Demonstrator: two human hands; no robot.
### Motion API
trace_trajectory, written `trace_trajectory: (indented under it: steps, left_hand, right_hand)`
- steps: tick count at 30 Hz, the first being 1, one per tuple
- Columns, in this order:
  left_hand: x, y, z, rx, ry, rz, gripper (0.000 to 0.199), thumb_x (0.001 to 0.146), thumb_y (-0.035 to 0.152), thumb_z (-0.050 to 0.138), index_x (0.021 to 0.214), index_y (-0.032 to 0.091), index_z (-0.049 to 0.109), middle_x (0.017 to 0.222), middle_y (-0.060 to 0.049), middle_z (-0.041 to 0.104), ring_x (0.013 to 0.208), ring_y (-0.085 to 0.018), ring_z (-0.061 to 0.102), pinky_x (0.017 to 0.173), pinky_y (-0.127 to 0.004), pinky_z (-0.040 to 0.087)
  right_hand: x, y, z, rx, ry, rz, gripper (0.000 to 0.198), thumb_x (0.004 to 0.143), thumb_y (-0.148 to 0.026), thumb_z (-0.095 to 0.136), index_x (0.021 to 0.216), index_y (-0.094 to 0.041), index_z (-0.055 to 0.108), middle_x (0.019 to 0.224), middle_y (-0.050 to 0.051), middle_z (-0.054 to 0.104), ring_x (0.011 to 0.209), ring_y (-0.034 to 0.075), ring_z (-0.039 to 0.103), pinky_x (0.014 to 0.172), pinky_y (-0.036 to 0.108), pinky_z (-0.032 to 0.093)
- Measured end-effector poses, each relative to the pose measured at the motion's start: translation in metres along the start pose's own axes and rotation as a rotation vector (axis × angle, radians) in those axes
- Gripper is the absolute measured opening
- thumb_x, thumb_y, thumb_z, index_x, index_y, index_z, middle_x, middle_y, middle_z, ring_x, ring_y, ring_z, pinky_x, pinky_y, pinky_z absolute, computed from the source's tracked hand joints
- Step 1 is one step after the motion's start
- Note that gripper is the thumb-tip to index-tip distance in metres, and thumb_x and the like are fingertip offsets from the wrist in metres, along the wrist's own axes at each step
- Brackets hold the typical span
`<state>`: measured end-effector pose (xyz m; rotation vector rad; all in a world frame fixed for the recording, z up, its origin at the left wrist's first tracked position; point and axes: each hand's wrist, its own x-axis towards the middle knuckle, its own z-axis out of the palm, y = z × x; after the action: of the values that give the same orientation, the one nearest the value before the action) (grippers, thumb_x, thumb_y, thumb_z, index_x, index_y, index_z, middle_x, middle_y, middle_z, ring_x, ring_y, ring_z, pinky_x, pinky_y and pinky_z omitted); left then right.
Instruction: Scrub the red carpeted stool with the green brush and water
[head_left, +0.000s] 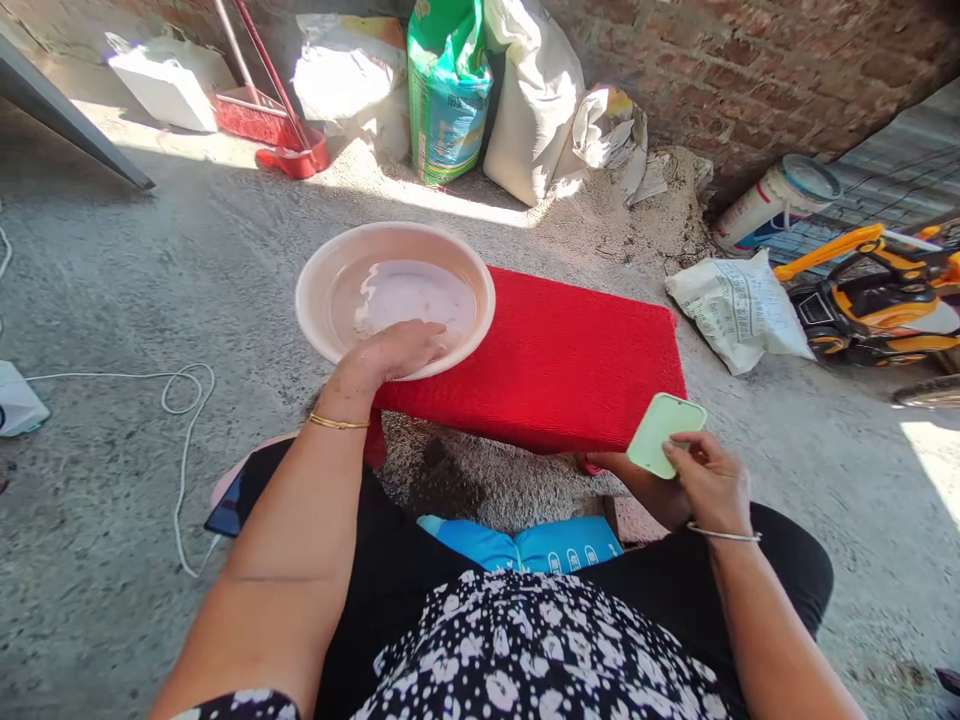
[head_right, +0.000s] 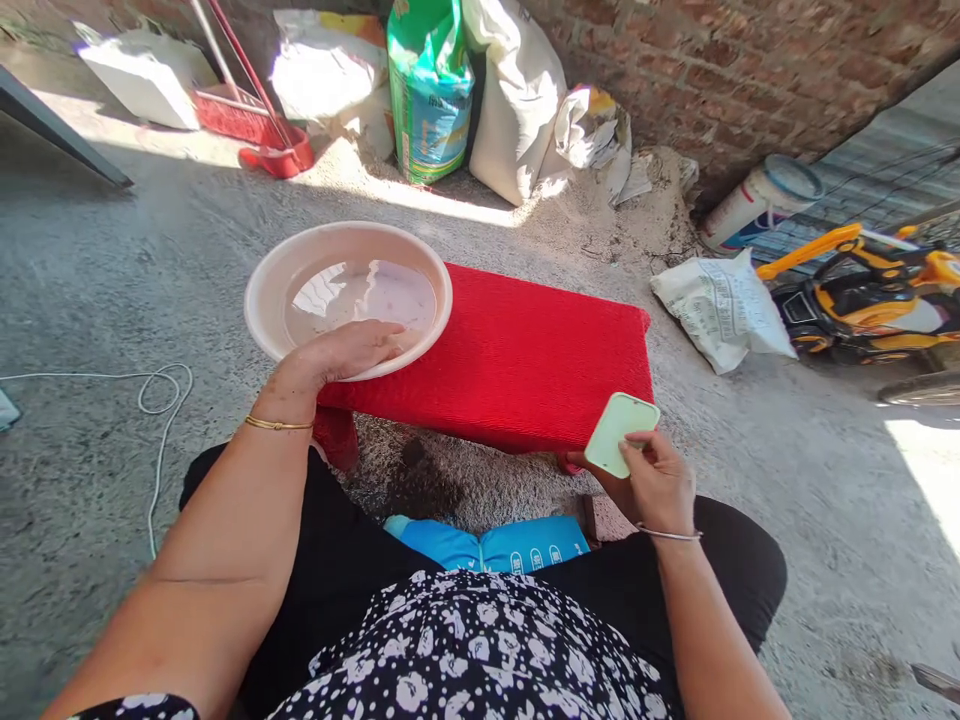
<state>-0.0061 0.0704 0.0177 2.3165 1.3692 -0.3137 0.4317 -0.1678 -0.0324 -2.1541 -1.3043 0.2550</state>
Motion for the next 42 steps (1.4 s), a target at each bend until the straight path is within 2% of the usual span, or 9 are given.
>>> trace_trajectory:
  steps: [6, 9, 11, 16, 24, 28, 33, 36, 42]
  left_hand:
    - [0.0, 0.0, 0.0, -0.032, 0.0, -0.006, 0.063, 0.102, 0.035, 0.036, 0.16, 0.012, 0.047, 0.164, -0.013, 0.052, 0.151, -0.026, 0.048, 0.125, -0.035, 0.035]
    - [0.001, 0.0, 0.0, -0.043, 0.003, -0.01, 0.065, 0.101, 0.036, 0.035, 0.16, 0.009, 0.047, 0.165, -0.014, 0.05, 0.153, -0.025, 0.046, 0.126, -0.034, 0.032]
    - [0.001, 0.0, 0.0, -0.037, -0.002, -0.017, 0.066, 0.1, 0.035, 0.035, 0.16, 0.009, 0.047, 0.164, -0.014, 0.051, 0.153, -0.025, 0.046, 0.126, -0.032, 0.031]
    - [-0.002, 0.005, -0.005, -0.032, -0.018, -0.038, 0.066, 0.098, 0.035, 0.035, 0.158, 0.013, 0.05, 0.162, -0.011, 0.055, 0.15, -0.026, 0.05, 0.125, -0.033, 0.034]
    - [-0.006, 0.008, -0.01, -0.034, -0.035, -0.082, 0.066, 0.099, 0.034, 0.034, 0.16, 0.013, 0.047, 0.165, -0.009, 0.05, 0.151, -0.025, 0.047, 0.125, -0.032, 0.033]
    - [-0.004, 0.005, -0.006, -0.031, -0.035, -0.076, 0.064, 0.101, 0.034, 0.036, 0.161, 0.015, 0.046, 0.164, -0.011, 0.052, 0.149, -0.025, 0.05, 0.123, -0.034, 0.037]
    - [-0.003, 0.005, -0.004, -0.036, -0.031, -0.056, 0.058, 0.103, 0.032, 0.043, 0.158, 0.018, 0.049, 0.159, -0.013, 0.057, 0.145, -0.027, 0.055, 0.12, -0.037, 0.04]
    - [-0.003, 0.006, -0.003, -0.048, -0.021, -0.043, 0.056, 0.103, 0.03, 0.044, 0.158, 0.018, 0.049, 0.159, -0.014, 0.057, 0.145, -0.027, 0.055, 0.12, -0.037, 0.041]
    - [-0.003, 0.003, 0.003, -0.068, 0.041, 0.005, 0.051, 0.103, 0.031, 0.047, 0.151, 0.016, 0.056, 0.154, -0.016, 0.061, 0.142, -0.028, 0.058, 0.118, -0.038, 0.044]
  right_hand:
    - [-0.062, -0.132, 0.118, 0.104, -0.354, -0.824, 0.03, 0.103, -0.024, 0.045, 0.092, -0.027, 0.073, 0.084, 0.006, 0.07, 0.074, 0.019, 0.059, 0.071, 0.033, 0.046]
    - [-0.07, -0.159, 0.159, 0.006, -0.45, -1.109, 0.028, 0.103, -0.018, 0.048, 0.09, -0.026, 0.071, 0.079, 0.004, 0.065, 0.069, 0.017, 0.05, 0.068, 0.033, 0.038]
    - [-0.066, -0.16, 0.171, -0.059, -0.459, -1.155, 0.027, 0.103, -0.018, 0.049, 0.09, -0.026, 0.07, 0.078, 0.003, 0.064, 0.069, 0.017, 0.047, 0.067, 0.033, 0.035]
    - [-0.048, -0.113, 0.149, -0.167, -0.344, -1.072, 0.033, 0.104, -0.015, 0.045, 0.086, -0.026, 0.071, 0.076, 0.003, 0.061, 0.071, 0.018, 0.047, 0.069, 0.033, 0.034]
    - [-0.029, 0.026, 0.032, -0.328, -0.131, -0.708, 0.032, 0.098, -0.021, 0.047, 0.092, -0.026, 0.079, 0.089, 0.007, 0.076, 0.077, 0.017, 0.063, 0.071, 0.029, 0.044]
    - [-0.034, 0.059, -0.012, -0.342, 0.058, -0.445, 0.027, 0.094, -0.028, 0.053, 0.086, -0.024, 0.078, 0.084, 0.005, 0.077, 0.071, 0.016, 0.065, 0.061, 0.027, 0.041]
    - [-0.027, 0.013, -0.006, 0.152, 0.049, -0.147, 0.022, 0.084, -0.045, 0.071, 0.084, -0.024, 0.075, 0.08, 0.003, 0.074, 0.072, 0.02, 0.067, 0.065, 0.03, 0.05]
    - [-0.002, -0.047, 0.026, 0.456, -0.098, 0.011, 0.033, 0.076, -0.051, 0.08, 0.091, -0.023, 0.073, 0.074, 0.0, 0.068, 0.062, 0.015, 0.058, 0.054, 0.026, 0.044]
    - [0.062, -0.137, 0.105, 0.614, -0.385, 0.007, 0.049, 0.071, -0.064, 0.073, 0.097, -0.023, 0.065, 0.066, -0.005, 0.054, 0.054, 0.012, 0.045, 0.048, 0.023, 0.034]
